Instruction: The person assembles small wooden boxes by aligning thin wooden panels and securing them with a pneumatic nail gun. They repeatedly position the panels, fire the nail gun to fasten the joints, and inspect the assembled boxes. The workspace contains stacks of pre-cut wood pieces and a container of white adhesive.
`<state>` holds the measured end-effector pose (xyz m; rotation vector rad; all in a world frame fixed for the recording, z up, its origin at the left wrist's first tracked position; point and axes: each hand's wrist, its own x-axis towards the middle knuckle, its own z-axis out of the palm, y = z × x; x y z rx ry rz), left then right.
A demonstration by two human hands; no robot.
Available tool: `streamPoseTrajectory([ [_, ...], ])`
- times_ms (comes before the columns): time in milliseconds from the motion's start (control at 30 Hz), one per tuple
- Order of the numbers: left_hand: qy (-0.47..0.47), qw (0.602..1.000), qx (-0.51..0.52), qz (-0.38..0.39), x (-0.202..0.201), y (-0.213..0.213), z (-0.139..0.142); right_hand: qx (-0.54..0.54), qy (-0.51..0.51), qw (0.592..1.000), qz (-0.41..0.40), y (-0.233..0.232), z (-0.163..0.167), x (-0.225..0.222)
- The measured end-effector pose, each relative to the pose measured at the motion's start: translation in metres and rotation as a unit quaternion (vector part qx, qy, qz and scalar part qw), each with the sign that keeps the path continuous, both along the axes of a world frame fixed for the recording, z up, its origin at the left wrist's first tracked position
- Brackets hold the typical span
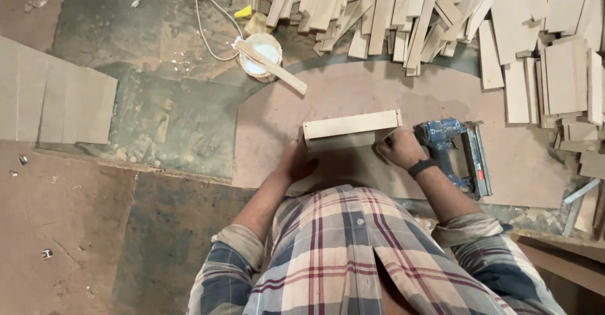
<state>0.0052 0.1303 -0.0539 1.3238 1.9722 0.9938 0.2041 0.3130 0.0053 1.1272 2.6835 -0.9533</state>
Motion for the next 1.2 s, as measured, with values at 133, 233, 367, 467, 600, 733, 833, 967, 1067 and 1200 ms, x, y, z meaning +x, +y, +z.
streamPoseTrajectory([
  [133, -0.019, 0.989, -0.125, 0.075, -0.019, -0.006, -0.011, -0.064, 0.035, 0.997, -0.024, 0.017, 0.003, 0.009],
  [233, -0.277, 0.947, 0.046, 0.154, -0.045, -0.006, -0.02, -0.286, 0.28, 0.898, -0.184, 0.034, 0.008, 0.01],
  [367, -0.449, 0.856, 0.179, 0.185, -0.059, 0.001, -0.028, -0.466, 0.417, 0.753, -0.208, 0.062, 0.02, -0.008],
  [467, -0.476, 0.831, 0.23, 0.171, -0.052, 0.02, -0.038, -0.477, 0.459, 0.721, -0.206, 0.069, 0.017, -0.037],
  [600, -0.561, 0.772, 0.282, 0.099, -0.027, 0.051, -0.053, -0.535, 0.453, 0.685, -0.196, 0.041, -0.018, -0.088],
  [733, -0.596, 0.748, 0.278, 0.094, 0.012, 0.034, -0.048, -0.584, 0.381, 0.698, -0.165, 0.032, -0.041, -0.091],
  [833, -0.551, 0.779, 0.288, 0.084, 0.02, 0.029, -0.053, -0.572, 0.385, 0.707, -0.156, 0.037, -0.032, -0.068],
  [967, -0.449, 0.846, 0.201, 0.207, 0.029, 0.044, -0.075, -0.545, 0.376, 0.731, -0.163, 0.02, 0.005, -0.008],
  [1067, -0.347, 0.875, 0.089, 0.326, 0.039, 0.058, -0.076, -0.412, 0.284, 0.853, -0.148, 0.007, 0.019, 0.024],
  [1200, -0.497, 0.789, 0.108, 0.343, 0.043, 0.076, -0.054, -0.225, 0.166, 0.954, -0.104, -0.007, 0.025, 0.029],
])
